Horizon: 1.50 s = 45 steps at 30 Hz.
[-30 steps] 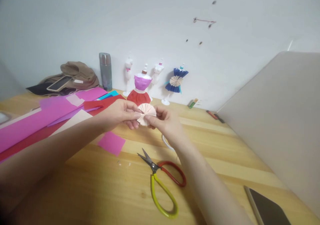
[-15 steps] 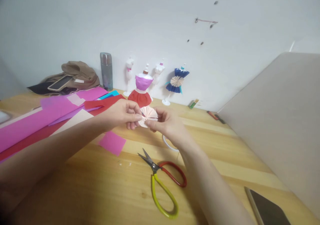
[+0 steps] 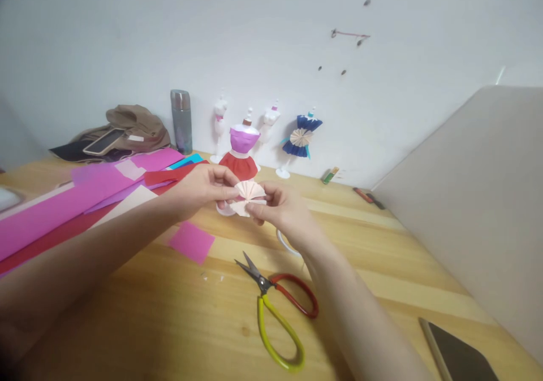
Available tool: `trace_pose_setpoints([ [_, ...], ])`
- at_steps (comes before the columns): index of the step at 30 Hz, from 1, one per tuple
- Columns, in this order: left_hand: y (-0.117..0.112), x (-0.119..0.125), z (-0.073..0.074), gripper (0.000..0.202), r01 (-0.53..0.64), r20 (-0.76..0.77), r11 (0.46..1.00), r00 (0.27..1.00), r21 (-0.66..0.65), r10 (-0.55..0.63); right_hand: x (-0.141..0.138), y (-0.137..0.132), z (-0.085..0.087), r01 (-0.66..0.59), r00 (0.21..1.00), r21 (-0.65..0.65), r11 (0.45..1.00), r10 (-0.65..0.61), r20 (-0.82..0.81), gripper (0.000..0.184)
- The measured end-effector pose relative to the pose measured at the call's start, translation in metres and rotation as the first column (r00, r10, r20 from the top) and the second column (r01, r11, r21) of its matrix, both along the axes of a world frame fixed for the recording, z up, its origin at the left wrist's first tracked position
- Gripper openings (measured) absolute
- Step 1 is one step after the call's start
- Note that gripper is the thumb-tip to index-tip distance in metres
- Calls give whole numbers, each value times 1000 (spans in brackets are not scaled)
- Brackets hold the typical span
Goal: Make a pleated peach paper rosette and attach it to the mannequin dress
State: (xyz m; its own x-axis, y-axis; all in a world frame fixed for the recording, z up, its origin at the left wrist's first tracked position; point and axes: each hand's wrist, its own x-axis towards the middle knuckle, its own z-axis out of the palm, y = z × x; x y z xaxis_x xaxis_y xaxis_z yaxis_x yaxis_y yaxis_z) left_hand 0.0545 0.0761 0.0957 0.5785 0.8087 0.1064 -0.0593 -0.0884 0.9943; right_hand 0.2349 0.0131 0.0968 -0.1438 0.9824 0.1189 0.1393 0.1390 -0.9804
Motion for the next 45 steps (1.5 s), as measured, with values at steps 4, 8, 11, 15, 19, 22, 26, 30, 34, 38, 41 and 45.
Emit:
trace_pose_setpoints([
  [4, -1, 1, 1, 16, 29, 58, 999, 998, -26, -27, -2, 1, -3, 16, 999, 9, 1000, -16, -44, 21],
  [8, -4, 4, 4, 31, -82, 102, 995, 992, 64, 75, -5, 3, -5, 6, 992, -40, 999, -12, -128, 23],
  [11, -3, 4, 4, 34, -133, 115, 978, 987, 163, 115, -5, 3, -5, -37, 976, -97, 995, 15, -216, 23],
  [15, 0, 3, -2, 39, -132, 150, 955, 984, 265, 94, -4, 4, -4, -95, 939, -178, 979, 29, -342, 24],
  [19, 2, -1, -6, 14, -165, 193, 821, 979, 547, 68, -2, 5, -5, -168, 895, -261, 951, 36, -445, 23],
  [22, 3, -6, -6, 10, -142, 113, 638, 990, 757, 86, -2, 5, -6, -193, 885, -280, 940, 44, -464, 22],
  [26, 7, -10, -4, 18, -183, 103, 505, 978, 843, 183, -5, 2, -5, -153, 914, -267, 952, 33, -404, 20],
  [30, 11, -11, -4, 22, -161, 107, 520, 985, 839, 133, -8, 0, -2, -107, 930, -243, 964, 10, -368, 22],
  [34, 10, -12, -3, 19, -18, 6, 584, 1000, 812, 23, -9, 0, -3, -106, 946, -235, 966, 25, -325, 23],
  [38, 10, -10, -3, 3, 43, -45, 574, 999, 818, -11, -10, 0, -3, -121, 952, -227, 966, 48, -303, 27],
  [41, 12, -9, -4, 4, 64, -68, 609, 998, 791, -16, -10, 0, -3, -119, 957, -218, 969, 53, -287, 25],
  [45, 13, -9, -3, 9, 128, -125, 686, 991, 716, -54, -11, -1, -4, -133, 960, -197, 971, 76, -270, 20],
])
